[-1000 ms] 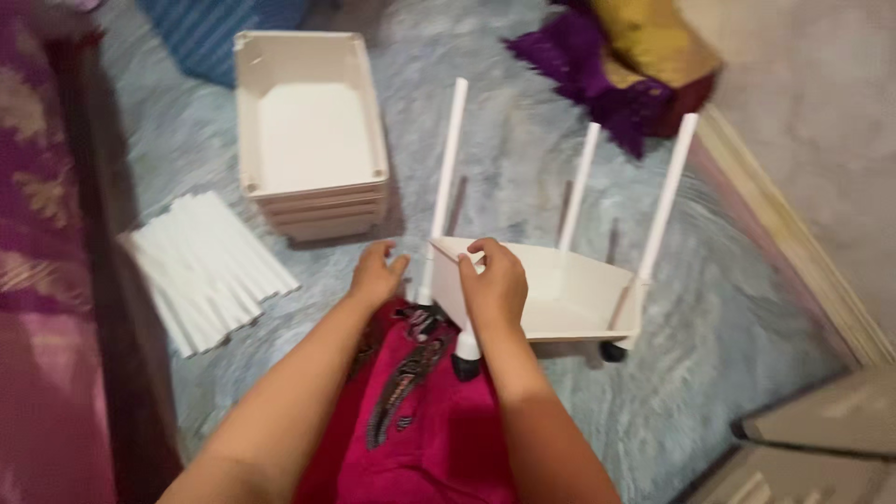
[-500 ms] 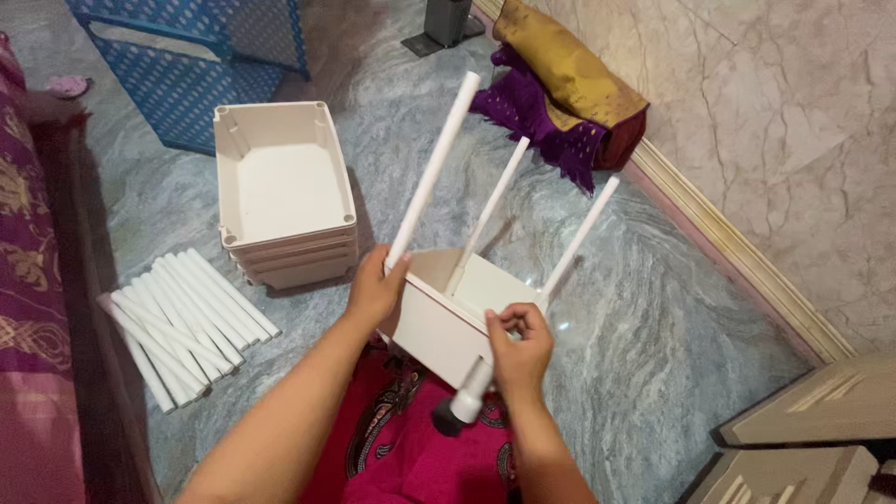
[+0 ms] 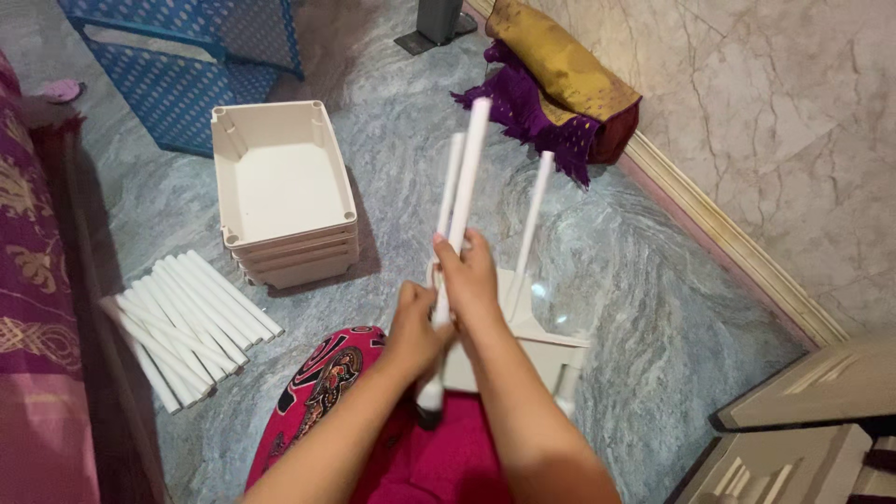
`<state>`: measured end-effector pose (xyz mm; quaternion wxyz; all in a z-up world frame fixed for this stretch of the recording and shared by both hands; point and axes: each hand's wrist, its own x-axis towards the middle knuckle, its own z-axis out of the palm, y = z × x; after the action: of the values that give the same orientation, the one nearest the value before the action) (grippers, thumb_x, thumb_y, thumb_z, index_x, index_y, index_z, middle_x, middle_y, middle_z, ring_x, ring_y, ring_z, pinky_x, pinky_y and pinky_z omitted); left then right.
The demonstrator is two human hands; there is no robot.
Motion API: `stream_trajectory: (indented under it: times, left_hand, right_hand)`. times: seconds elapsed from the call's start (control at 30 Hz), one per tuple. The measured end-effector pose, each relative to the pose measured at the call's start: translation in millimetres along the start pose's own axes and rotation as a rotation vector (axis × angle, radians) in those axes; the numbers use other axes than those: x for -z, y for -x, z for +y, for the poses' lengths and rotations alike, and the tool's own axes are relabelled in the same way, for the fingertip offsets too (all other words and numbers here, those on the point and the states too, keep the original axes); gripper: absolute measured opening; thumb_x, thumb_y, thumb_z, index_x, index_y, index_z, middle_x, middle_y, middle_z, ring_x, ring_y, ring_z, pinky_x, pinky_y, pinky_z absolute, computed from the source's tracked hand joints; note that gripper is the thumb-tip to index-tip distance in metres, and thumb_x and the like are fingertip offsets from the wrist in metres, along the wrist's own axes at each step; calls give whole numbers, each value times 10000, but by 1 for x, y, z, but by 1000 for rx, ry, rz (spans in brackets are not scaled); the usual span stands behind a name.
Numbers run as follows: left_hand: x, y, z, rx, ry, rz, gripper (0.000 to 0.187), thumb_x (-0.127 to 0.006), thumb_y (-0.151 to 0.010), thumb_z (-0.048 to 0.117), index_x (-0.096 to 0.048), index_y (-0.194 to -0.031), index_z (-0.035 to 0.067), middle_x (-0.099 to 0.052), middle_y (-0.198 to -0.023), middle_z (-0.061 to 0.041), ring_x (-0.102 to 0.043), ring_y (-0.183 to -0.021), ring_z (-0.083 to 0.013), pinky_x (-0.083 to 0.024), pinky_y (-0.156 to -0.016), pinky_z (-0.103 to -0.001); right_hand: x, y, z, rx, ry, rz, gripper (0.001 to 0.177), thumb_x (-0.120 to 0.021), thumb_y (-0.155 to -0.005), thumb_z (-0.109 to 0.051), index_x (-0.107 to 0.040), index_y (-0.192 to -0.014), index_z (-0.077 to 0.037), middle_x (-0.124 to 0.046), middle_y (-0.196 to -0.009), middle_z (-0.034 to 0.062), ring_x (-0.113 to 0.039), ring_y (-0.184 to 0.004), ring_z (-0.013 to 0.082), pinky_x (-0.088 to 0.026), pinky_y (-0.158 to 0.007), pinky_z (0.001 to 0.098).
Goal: The person assembles a plastic storage unit by inserting white plastic rods into the corners of beige trays and attaching black caster wheels. The person then stacks the trays and moves a blue laundry basket.
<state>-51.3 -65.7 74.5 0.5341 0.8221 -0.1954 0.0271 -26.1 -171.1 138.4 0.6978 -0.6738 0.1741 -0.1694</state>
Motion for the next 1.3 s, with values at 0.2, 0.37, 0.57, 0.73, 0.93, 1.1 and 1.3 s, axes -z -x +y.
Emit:
stream_trajectory:
  times: [0.2, 0.37, 0.57, 0.73, 0.93, 1.1, 1.3]
  left_hand:
    - [12, 25, 15, -28, -28, -134, 425, -924, -596, 147, -754, -970, 42, -677, -1139, -154, -616, -1116, -346, -449, -984, -405]
    - [12, 20, 8, 47, 304, -318, 489, -877, -640, 156, -684, -1075, 43, -730, -1064, -117, -738, -981, -255, -578, -874, -366]
    - [18, 18, 3, 91, 246, -426, 508, -920, -644, 231, -682, -1055, 48, -752, -994, -119, -743, -934, -268, -584, -854, -380]
    - [13, 11, 4, 44, 186, -343, 499, -918, -632, 251, -696, -1030, 48, -741, -1007, -132, -725, -962, -294, -568, -871, -396]
    - [6, 10, -4, -95, 135, -318, 427, -876, -667, 164, -715, -1043, 42, -760, -1088, -174, -719, -1040, -345, -550, -928, -422]
    - [4, 10, -10, 15, 226, -348, 572, -833, -604, 121, -612, -1122, 18, -754, -1037, -159, -722, -1014, -331, -567, -890, -407]
    - [7, 11, -6, -17, 302, -421, 367, -866, -670, 174, -690, -952, 20, -776, -930, -108, -781, -890, -254, -614, -813, -364]
  right_hand:
    - [-17, 11, 5, 96, 335, 132, 367, -654, -993, -346, -659, -867, -2, -620, -658, 72, -566, -589, 137, -448, -541, 301]
    - [-12, 9, 12, -108, 77, -30, 358, -634, -981, -331, -580, -772, -46, -473, -533, 9, -422, -447, 126, -334, -409, 332]
    - [25, -12, 15, -403, -661, -862, 422, -576, -1098, -337, -431, -745, -156, -335, -538, -53, -353, -419, 68, -303, -384, 265]
    - [21, -6, 9, -397, -425, -501, 236, -558, -1004, -359, -520, -955, -131, -452, -604, 3, -433, -481, 121, -382, -448, 290]
    - [0, 37, 13, -64, -202, 6, 243, -611, -1025, -268, -505, -1014, -49, -582, -736, 39, -557, -579, 103, -492, -488, 274]
    - [2, 40, 24, -16, -432, -61, 255, -540, -1064, -307, -517, -1023, -56, -492, -696, 29, -415, -506, 80, -296, -410, 229]
    - [26, 17, 32, -307, -698, -498, 343, -487, -1065, -406, -520, -1019, -68, -450, -666, 21, -388, -483, 94, -322, -418, 246]
